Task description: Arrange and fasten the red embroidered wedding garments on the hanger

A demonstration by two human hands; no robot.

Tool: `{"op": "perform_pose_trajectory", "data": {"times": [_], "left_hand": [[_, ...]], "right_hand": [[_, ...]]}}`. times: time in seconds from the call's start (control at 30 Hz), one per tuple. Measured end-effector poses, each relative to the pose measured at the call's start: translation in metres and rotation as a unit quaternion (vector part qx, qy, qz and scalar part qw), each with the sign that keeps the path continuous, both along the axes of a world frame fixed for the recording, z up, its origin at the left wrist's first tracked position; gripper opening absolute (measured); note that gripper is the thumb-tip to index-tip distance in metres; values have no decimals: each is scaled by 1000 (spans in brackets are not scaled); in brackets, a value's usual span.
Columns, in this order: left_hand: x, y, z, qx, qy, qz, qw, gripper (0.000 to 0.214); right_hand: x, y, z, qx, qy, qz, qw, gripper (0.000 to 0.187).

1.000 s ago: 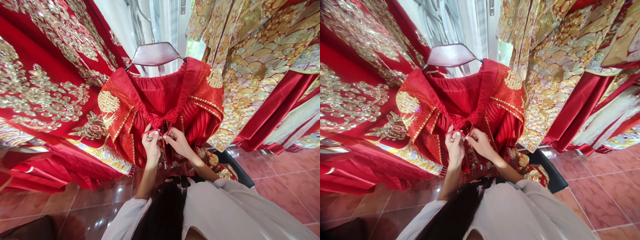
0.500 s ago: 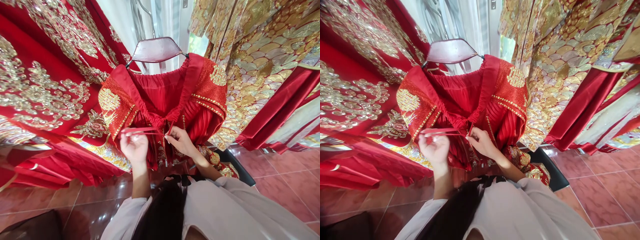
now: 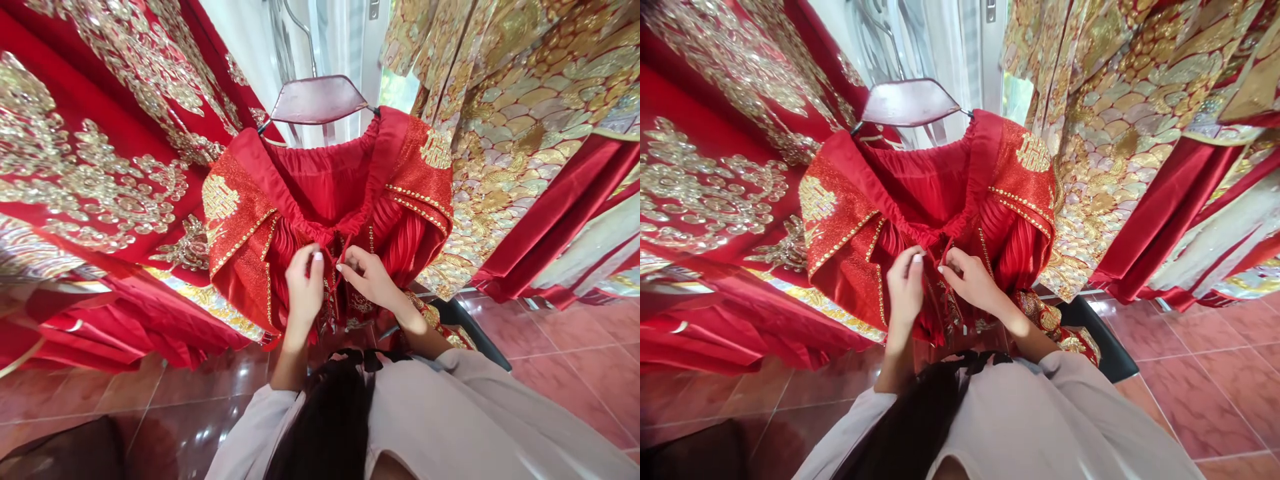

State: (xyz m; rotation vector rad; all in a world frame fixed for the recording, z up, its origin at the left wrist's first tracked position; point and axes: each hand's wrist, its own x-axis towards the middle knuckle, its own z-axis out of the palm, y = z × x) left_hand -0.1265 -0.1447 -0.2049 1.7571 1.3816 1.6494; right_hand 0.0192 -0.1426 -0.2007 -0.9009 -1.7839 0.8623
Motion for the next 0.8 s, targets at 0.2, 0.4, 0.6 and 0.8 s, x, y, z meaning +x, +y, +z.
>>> {"op": "perform_pose_trajectory", "data": {"times": [0.2,0.4,0.6,0.8], "left_hand": [[21,11,8,-82,-31,-124,988,43],[-15,4,63,27,105,-106,988,42],[-67,18,109,203,165,149,954,39],[-59,42,100,88,280,285,912,29]], "right_hand": [[8,3,12,51,-21,-28,998,13],[38,1,48,166,-97,-66,979,22],[97,30,78,218,-82,-191,953,21],[93,60,72,198,-212,-243,926,20]]}}
